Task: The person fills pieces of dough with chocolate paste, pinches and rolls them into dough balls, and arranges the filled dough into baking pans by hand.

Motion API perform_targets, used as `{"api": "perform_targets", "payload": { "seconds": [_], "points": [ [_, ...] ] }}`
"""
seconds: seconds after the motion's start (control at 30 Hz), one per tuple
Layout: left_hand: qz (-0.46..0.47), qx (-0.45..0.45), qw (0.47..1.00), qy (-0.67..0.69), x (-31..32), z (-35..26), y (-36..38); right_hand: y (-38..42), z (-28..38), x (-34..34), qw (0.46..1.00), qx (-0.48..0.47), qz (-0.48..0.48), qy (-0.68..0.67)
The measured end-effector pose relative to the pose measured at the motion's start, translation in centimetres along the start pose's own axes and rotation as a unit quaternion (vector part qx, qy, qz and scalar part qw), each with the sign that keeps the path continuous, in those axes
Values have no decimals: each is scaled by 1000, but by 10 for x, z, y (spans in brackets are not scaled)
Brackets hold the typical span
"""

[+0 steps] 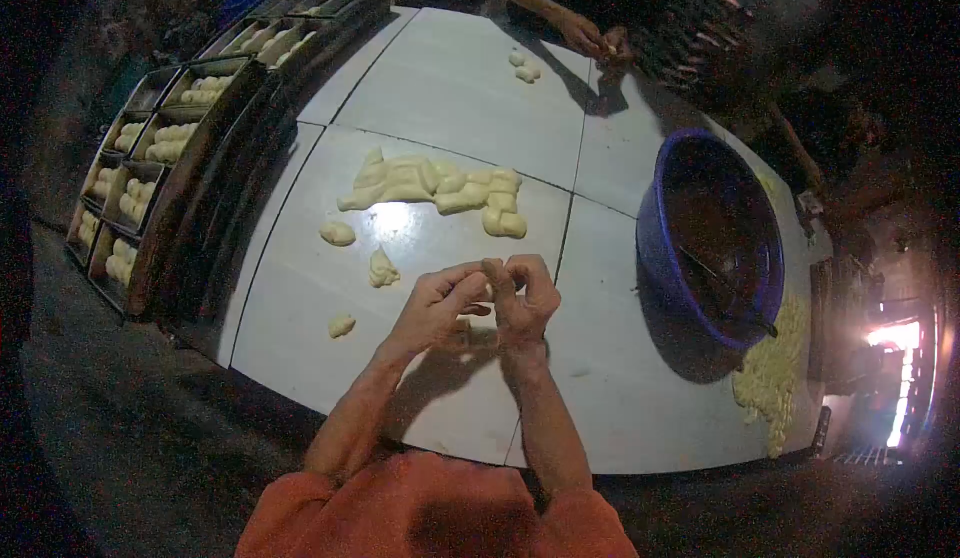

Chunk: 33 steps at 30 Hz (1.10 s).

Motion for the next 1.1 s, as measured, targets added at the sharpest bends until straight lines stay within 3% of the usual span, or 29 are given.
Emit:
{"api": "perform_targets", "payload": {
  "seconds": [0.03, 0.1, 0.2, 0.23, 0.27, 0.33, 0.4, 0.47, 0.53, 0.63, 0.8, 0.87, 0.9, 0.93, 1.0, 1.1],
  "points": [
    [-19, 0, 992, -121, -5, 4, 2, 1, -11, 4, 997, 50, 47, 28],
    [-45, 8, 993, -110, -12, 8, 0, 9, -35, 13, 973, 180, 141, 21],
    [-98, 22, 992, -75, -25, 11, -2, 8, -6, 7, 976, 157, 148, -12],
    [-80, -2, 993, -92, -27, 14, -1, 8, 13, 5, 983, 47, 176, 10],
    [-62, -27, 992, -109, -28, 17, 1, 12, 23, 3, 976, 7, 214, 35],
    [-44, -74, 992, -94, -25, 20, 11, 25, 9, -2, 967, 71, 246, 16],
    [-94, -9, 971, -221, -30, 4, 22, 29, -7, -7, 959, 129, 250, 25],
    [-67, 23, 922, -380, -36, 3, 33, 35, -27, -12, 950, 183, 251, 36],
    [-12, 83, 858, -507, -31, -3, 41, 58, -52, 0, 893, 251, 365, 83],
    [55, 58, 831, -551, -28, 21, 43, 53, -37, 5, 895, 198, 389, 89],
    [46, 81, 829, -551, -21, 36, 33, 64, -19, 13, 871, 176, 439, 131],
    [62, 45, 841, -535, -20, 38, 29, 69, -21, 15, 880, 193, 424, 91],
    [48, 22, 839, -542, -19, 32, 31, 75, -26, 16, 872, 248, 418, 54],
    [39, 23, 837, -546, -23, 29, 36, 82, -31, 19, 860, 303, 410, 14],
    [27, 68, 838, -541, -27, 18, 50, 84, -29, 27, 855, 318, 408, -37],
    [9, 35, 825, -564, -44, 13, 69, 76, 5, 45, 855, 175, 485, 62]
  ]
}}
Point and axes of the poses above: each hand's wrist, its own y-axis away from the middle knuckle, its own x-axis out of the palm, z = x × y, the point moved 9 cm from there along -y, towards the middle knuckle, and after that the axes turned 1 degree about y, right-handed, at the moved point
